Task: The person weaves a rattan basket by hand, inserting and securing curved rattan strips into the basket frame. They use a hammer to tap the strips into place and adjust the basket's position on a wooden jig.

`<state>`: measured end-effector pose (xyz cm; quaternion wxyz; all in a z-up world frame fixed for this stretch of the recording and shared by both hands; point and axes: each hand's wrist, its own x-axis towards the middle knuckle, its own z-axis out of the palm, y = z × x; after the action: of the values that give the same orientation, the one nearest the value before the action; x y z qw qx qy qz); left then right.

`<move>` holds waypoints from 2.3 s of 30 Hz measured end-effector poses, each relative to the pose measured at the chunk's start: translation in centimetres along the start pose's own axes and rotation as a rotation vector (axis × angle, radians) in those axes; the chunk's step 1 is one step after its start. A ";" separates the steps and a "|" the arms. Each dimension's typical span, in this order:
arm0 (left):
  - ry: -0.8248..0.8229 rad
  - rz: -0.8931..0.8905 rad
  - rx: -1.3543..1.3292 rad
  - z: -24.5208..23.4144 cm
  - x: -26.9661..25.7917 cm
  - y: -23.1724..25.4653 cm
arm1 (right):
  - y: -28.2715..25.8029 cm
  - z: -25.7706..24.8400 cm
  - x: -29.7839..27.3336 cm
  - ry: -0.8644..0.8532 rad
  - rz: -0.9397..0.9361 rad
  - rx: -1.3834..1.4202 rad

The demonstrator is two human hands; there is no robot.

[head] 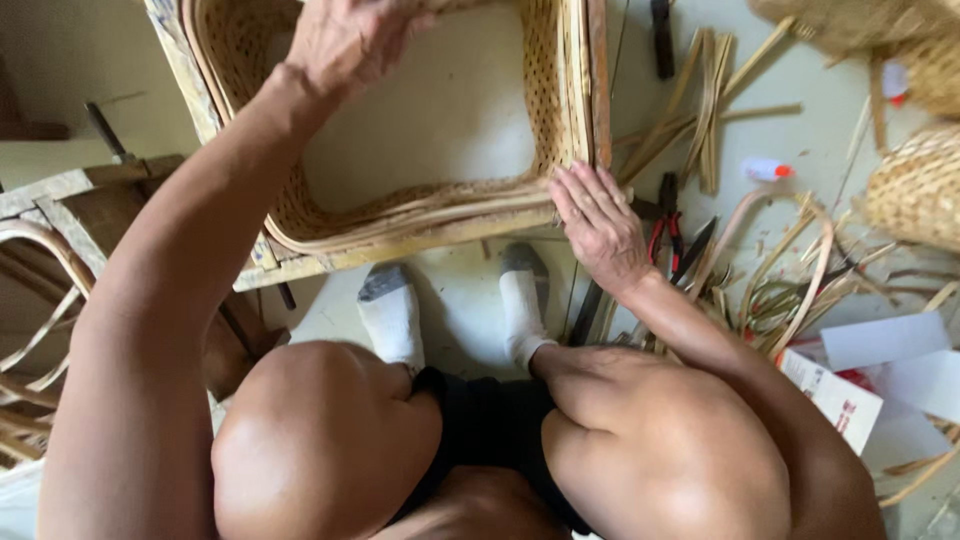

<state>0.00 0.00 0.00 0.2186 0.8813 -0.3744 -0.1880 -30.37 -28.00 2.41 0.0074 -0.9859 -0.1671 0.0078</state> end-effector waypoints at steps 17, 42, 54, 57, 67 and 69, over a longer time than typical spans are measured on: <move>-0.495 -0.079 -0.593 4.4 -3.5 14.1 | 6.1 -8.6 15.3 -0.869 -0.436 0.153; -1.024 -0.172 -0.973 6.1 -3.5 8.3 | 7.0 -9.1 18.2 -1.029 -0.529 0.149; -0.995 -0.171 -0.907 5.7 -3.3 9.0 | 5.7 -6.5 22.2 -1.360 -0.472 0.147; -0.938 -0.261 -0.701 5.0 -3.8 9.7 | 4.5 -7.3 23.2 -1.493 -0.416 0.101; -0.356 -0.082 -0.430 3.9 -7.4 11.7 | 2.9 -8.3 9.3 -0.329 -0.389 0.394; -0.142 0.014 -0.345 3.5 -9.1 12.4 | 2.9 -7.1 7.7 -0.287 -0.345 0.369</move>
<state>-14.82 -1.86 5.17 0.3407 0.8128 -0.3572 -0.3095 -22.00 -28.31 9.34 0.1640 -0.9138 -0.3273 0.1761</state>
